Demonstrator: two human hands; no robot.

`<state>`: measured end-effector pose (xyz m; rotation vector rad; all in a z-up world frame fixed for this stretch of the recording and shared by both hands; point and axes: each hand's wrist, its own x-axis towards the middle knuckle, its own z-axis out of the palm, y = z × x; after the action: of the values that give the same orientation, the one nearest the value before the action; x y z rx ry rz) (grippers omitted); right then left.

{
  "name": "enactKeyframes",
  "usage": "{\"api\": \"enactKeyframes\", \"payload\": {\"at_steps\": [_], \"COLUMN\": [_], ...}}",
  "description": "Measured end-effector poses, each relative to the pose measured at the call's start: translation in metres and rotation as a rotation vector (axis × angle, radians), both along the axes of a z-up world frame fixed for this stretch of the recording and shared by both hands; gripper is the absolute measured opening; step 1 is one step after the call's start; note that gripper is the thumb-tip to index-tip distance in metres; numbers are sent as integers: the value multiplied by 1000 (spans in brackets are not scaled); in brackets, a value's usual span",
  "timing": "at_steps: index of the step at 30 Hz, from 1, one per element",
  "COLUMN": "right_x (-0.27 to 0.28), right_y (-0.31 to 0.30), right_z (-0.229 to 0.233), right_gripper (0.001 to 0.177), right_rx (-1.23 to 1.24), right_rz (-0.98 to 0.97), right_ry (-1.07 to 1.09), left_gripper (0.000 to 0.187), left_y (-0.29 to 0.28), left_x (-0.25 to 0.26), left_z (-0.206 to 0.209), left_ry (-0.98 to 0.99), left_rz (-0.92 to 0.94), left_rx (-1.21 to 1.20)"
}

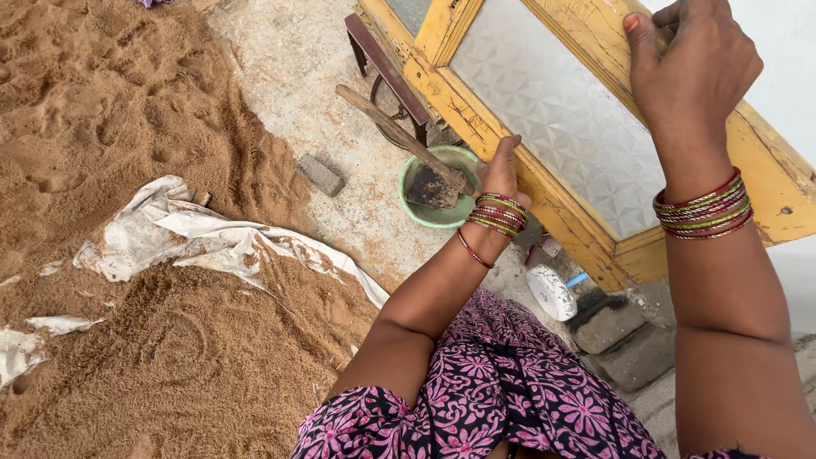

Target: The person handles several small wooden window frames, turning them over, aligning them, and using a hammer and small dumbbells to tap and position components near a pile of sand.

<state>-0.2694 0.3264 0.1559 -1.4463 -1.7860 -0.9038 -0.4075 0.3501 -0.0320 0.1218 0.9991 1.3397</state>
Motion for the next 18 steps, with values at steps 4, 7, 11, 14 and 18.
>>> {"api": "enactKeyframes", "payload": {"at_steps": [4,7,11,14,18], "right_x": [-28,-48,-72,-83,-95], "right_y": [48,83,135,180,252], "right_z": [-9,-16,-26,-35,-51], "right_gripper": [21,23,25,24,27], "right_rx": [-54,-84,-158,-176,-274], "right_rz": [116,187,209,256,250], "right_ry": [25,50,81,92,129], "left_gripper": [76,71,76,76,75], "left_y": [34,63,103,137,187], "left_x": [-29,-51,-75,-96,-120], "left_z": [-21,-35,-40,-30,-19], "left_ry": [-62,-10,-1,59,188], "left_rz": [119,183,284,289,139], "left_rx": [-91,-73,-70,-207,-293]}}
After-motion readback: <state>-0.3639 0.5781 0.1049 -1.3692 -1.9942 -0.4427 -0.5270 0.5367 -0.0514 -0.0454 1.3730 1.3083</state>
